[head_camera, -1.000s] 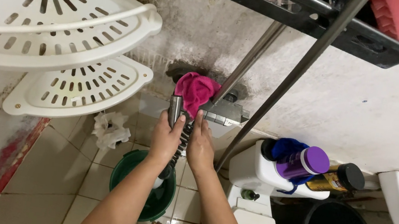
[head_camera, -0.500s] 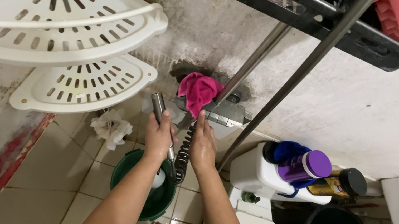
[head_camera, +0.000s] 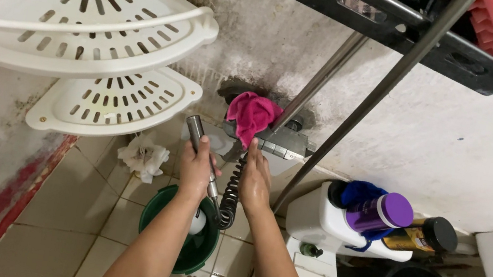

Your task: Cleaning a tiered corner shelf in a bathroom by rinsing it with a spray nozzle and wiping it with a cloth.

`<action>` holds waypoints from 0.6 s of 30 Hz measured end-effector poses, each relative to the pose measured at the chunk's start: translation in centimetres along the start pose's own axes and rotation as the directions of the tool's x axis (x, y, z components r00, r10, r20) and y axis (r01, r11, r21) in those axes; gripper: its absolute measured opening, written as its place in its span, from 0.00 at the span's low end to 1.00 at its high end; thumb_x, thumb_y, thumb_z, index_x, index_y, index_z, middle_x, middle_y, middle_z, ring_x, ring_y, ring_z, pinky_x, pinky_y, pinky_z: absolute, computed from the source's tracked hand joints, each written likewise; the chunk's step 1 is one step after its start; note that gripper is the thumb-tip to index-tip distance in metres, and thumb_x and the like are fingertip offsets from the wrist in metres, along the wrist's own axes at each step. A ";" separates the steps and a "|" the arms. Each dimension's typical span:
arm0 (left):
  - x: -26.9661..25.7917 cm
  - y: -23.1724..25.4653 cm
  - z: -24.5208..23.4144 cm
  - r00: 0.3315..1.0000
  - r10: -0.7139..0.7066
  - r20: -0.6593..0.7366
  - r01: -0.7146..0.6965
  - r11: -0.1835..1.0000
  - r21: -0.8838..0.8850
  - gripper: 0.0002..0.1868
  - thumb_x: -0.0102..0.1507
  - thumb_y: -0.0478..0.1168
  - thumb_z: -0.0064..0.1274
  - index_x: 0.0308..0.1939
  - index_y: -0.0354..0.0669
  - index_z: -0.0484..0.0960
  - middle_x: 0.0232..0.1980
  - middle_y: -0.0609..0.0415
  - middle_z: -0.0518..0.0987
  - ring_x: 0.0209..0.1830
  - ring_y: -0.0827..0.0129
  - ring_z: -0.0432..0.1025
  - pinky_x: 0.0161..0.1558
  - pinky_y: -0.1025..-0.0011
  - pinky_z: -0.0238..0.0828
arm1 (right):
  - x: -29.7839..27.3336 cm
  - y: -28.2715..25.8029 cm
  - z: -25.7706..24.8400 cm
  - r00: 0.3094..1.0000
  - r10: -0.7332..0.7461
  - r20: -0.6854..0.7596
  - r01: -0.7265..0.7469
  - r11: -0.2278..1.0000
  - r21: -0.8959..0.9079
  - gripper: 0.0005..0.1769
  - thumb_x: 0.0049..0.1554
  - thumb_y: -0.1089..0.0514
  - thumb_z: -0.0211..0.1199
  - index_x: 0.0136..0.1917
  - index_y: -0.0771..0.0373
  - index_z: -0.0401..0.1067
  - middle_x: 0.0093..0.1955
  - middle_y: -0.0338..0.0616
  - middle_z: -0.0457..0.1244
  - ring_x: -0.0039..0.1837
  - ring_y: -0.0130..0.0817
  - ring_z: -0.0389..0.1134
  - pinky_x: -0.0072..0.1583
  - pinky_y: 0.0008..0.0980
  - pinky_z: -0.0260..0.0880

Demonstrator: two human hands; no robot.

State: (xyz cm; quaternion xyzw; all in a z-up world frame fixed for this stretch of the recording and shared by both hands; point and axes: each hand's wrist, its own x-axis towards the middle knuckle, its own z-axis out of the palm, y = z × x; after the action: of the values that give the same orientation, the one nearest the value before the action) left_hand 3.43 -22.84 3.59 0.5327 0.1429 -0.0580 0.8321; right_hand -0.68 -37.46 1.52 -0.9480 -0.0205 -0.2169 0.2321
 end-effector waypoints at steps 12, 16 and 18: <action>-0.4 0.5 0.3 1.000 0.004 -0.009 -0.004 1.000 -0.025 0.18 0.71 0.54 0.45 0.45 0.42 0.68 0.24 0.57 0.68 0.14 0.71 0.65 0.17 0.71 0.65 | 0.5 -1.7 -0.7 0.926 -0.156 -0.345 0.206 0.972 0.115 0.34 0.60 0.68 0.55 0.78 0.69 0.53 0.69 0.64 0.60 0.67 0.59 0.64 0.65 0.46 0.66; -0.1 0.1 0.1 1.000 0.022 -0.021 -0.022 1.000 -0.008 0.18 0.70 0.54 0.45 0.46 0.42 0.69 0.24 0.57 0.69 0.14 0.72 0.64 0.17 0.71 0.66 | -0.2 1.3 4.5 0.856 0.481 -0.193 -0.231 0.687 0.689 0.14 0.65 0.58 0.59 0.59 0.67 0.62 0.46 0.44 0.62 0.43 0.33 0.62 0.44 0.32 0.65; -0.4 0.8 0.3 1.000 0.008 -0.013 -0.009 0.999 -0.035 0.17 0.70 0.54 0.46 0.47 0.44 0.68 0.23 0.57 0.68 0.14 0.72 0.65 0.17 0.72 0.65 | 0.8 1.8 5.2 0.794 0.602 0.089 -0.332 0.305 0.893 0.14 0.68 0.49 0.52 0.46 0.60 0.65 0.36 0.34 0.56 0.35 0.21 0.52 0.36 0.25 0.53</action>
State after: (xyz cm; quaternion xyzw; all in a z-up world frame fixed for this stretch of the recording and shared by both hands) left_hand 3.28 -22.79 4.53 0.5192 0.1470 -0.0484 0.8405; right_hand 2.39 -36.77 -3.12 -0.6142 0.1808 -0.2195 0.7361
